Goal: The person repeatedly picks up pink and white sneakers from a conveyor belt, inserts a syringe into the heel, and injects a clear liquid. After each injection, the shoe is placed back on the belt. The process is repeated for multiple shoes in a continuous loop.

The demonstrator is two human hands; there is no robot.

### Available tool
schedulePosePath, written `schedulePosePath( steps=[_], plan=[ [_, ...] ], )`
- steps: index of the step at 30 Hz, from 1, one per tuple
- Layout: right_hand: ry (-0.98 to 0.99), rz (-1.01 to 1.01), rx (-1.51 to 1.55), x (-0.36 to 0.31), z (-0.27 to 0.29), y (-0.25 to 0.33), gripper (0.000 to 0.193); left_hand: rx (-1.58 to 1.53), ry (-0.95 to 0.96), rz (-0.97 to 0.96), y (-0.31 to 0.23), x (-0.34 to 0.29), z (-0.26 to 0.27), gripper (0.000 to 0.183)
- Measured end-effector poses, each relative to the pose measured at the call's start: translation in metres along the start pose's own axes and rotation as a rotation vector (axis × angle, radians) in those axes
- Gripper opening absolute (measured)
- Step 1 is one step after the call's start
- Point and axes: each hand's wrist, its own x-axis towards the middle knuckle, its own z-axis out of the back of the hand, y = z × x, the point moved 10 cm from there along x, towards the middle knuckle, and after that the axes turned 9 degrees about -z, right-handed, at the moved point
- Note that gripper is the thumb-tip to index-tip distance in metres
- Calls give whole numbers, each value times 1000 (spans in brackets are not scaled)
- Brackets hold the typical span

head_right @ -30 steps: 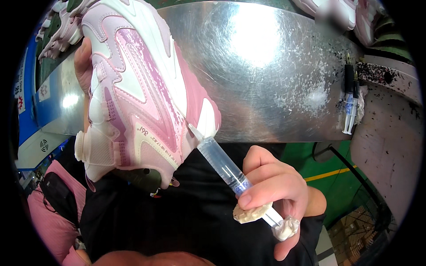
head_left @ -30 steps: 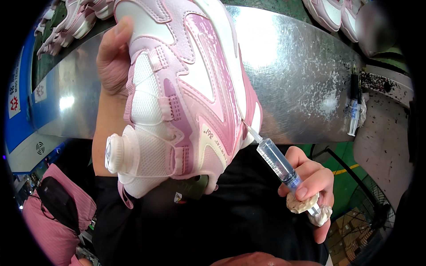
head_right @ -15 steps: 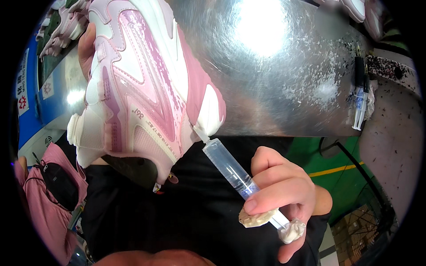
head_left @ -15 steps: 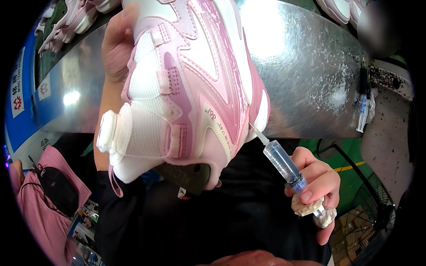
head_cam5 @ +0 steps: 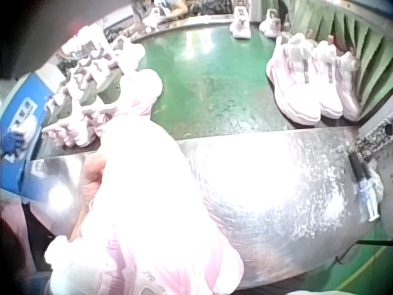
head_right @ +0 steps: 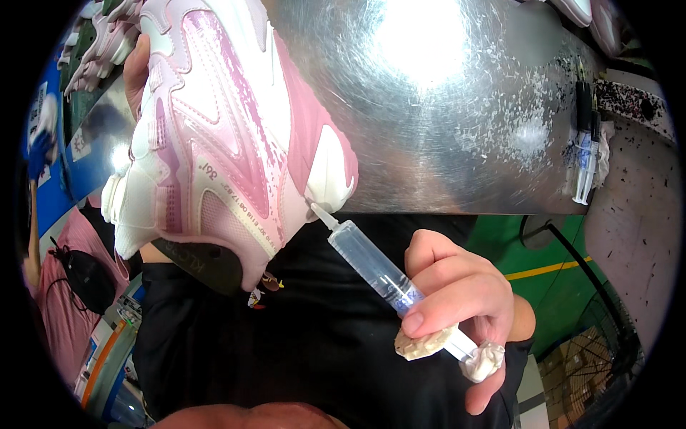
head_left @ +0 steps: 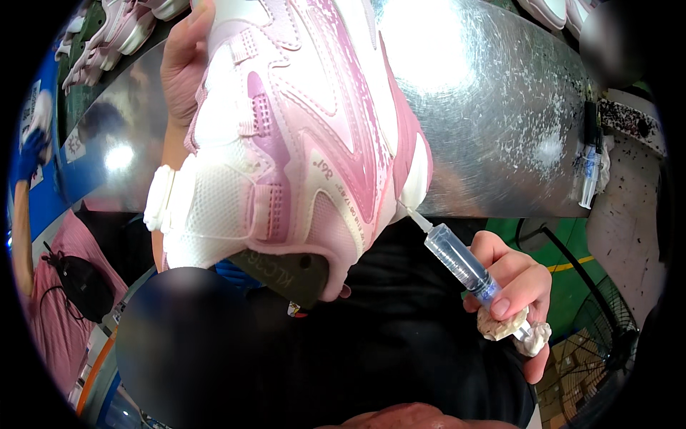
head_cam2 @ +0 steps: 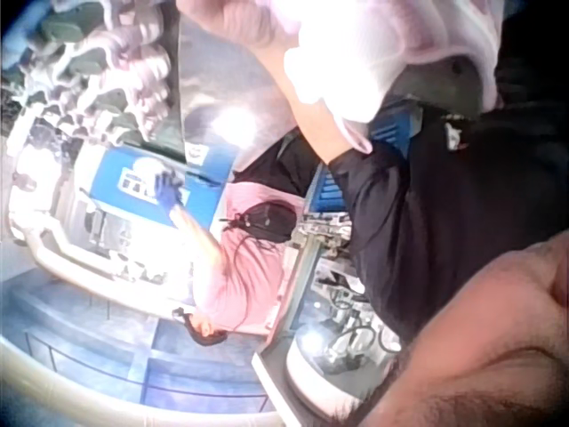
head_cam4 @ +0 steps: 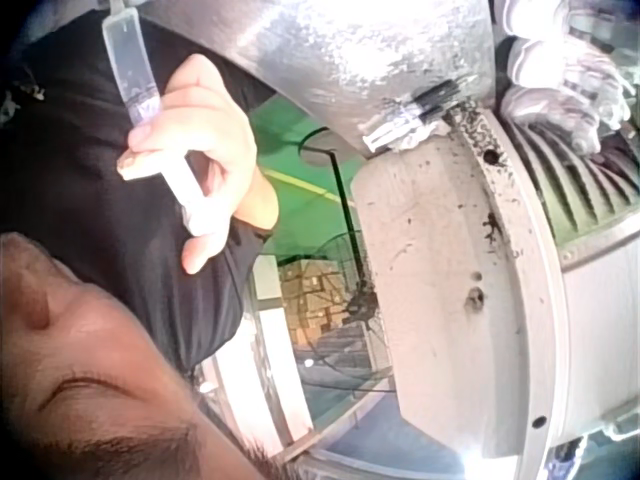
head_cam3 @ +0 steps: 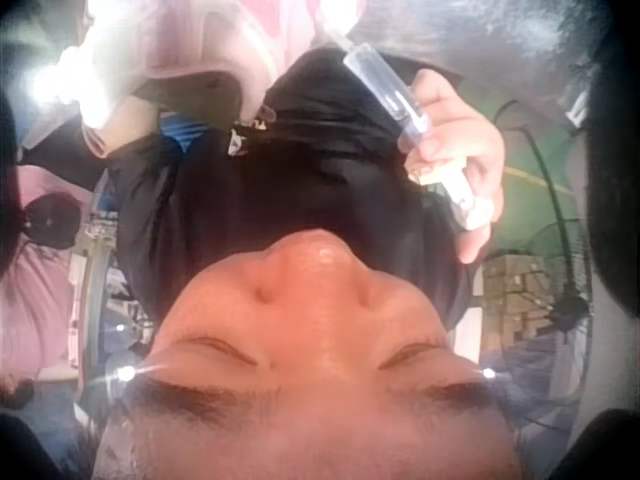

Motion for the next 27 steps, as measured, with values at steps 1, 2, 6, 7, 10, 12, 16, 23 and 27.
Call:
schedulePosePath(
  steps=[1, 2, 6, 7, 10, 12, 16, 23, 27],
  plan=[
    [2, 1, 2, 0, 0, 0, 74, -1, 0, 0, 0, 0, 0, 45],
    [3, 4, 4, 1, 0, 1, 74, 5, -3, -2, -1, 0, 0, 45],
    [-13, 22, -8, 2, 0, 2, 74, -5, -3, 2, 0, 1, 1, 47],
    [-9, 25, -9, 2, 1, 2, 74, 0, -4, 1, 0, 1, 2, 47],
    [24, 21, -14, 2, -1, 0, 74, 6, -5, 3, -1, 0, 1, 49],
    [47, 15, -15, 1, -3, -1, 74, 11, -11, -2, -3, -2, 2, 50],
    [45, 10, -27, 0, -4, 1, 74, 4, -13, 8, 0, -2, 3, 52],
    [37, 53, -59, 0, 0, -1, 75, 24, -30, 10, 2, -8, 1, 56],
    [52, 57, -107, -3, -2, -2, 76, 34, -66, 4, 0, -14, 1, 58]
  ],
)
